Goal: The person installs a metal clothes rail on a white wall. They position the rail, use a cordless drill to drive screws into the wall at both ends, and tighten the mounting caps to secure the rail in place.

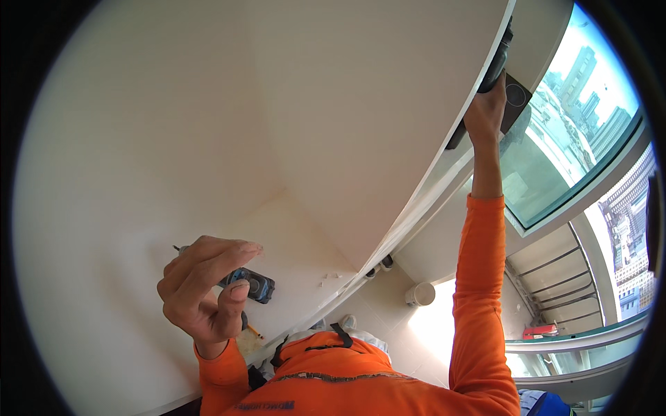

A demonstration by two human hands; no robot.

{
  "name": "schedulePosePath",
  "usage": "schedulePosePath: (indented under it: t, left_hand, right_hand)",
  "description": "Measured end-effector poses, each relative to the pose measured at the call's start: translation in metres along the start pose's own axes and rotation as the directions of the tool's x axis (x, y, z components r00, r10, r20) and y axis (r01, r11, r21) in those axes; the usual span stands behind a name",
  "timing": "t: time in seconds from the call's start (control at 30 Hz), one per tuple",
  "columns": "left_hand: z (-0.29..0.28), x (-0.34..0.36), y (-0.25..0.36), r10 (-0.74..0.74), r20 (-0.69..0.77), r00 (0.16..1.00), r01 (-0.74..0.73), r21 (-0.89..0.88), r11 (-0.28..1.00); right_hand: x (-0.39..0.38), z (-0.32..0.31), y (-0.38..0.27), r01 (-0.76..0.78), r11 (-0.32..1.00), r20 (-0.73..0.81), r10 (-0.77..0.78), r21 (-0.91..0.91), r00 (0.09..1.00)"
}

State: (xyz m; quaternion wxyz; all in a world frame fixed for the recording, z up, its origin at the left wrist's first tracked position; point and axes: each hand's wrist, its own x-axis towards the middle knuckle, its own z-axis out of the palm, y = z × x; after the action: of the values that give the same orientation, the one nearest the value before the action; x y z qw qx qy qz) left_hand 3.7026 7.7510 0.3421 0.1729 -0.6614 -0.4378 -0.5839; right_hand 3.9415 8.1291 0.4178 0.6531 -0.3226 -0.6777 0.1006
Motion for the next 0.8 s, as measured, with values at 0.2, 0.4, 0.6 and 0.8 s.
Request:
schedulePosePath:
  t: [0.2,0.4,0.6,0.8]
  left_hand:
    - [-0.019,0.034,-0.012,0.058,-0.044,0.997,-0.052,0.114,0.992]
    - [-0.018,0.032,-0.022,0.011,-0.105,0.994,0.002,0.121,0.993]
    - [-0.008,-0.011,-0.042,-0.232,0.058,0.971,0.232,0.0,0.973]
    - [-0.028,0.024,-0.082,-0.401,0.132,0.907,0.382,0.147,0.912]
  right_hand:
    - [0.007,-0.004,0.061,0.302,0.953,0.038,-0.301,-0.035,0.953]
    - [-0.041,-0.035,0.034,0.174,0.937,-0.004,-0.184,-0.301,0.983]
    - [-0.244,-0.063,-0.084,0.003,0.975,-0.276,0.06,0.221,0.959]
    - [-0.422,0.013,-0.035,-0.101,0.984,0.86,0.178,-0.148,0.478]
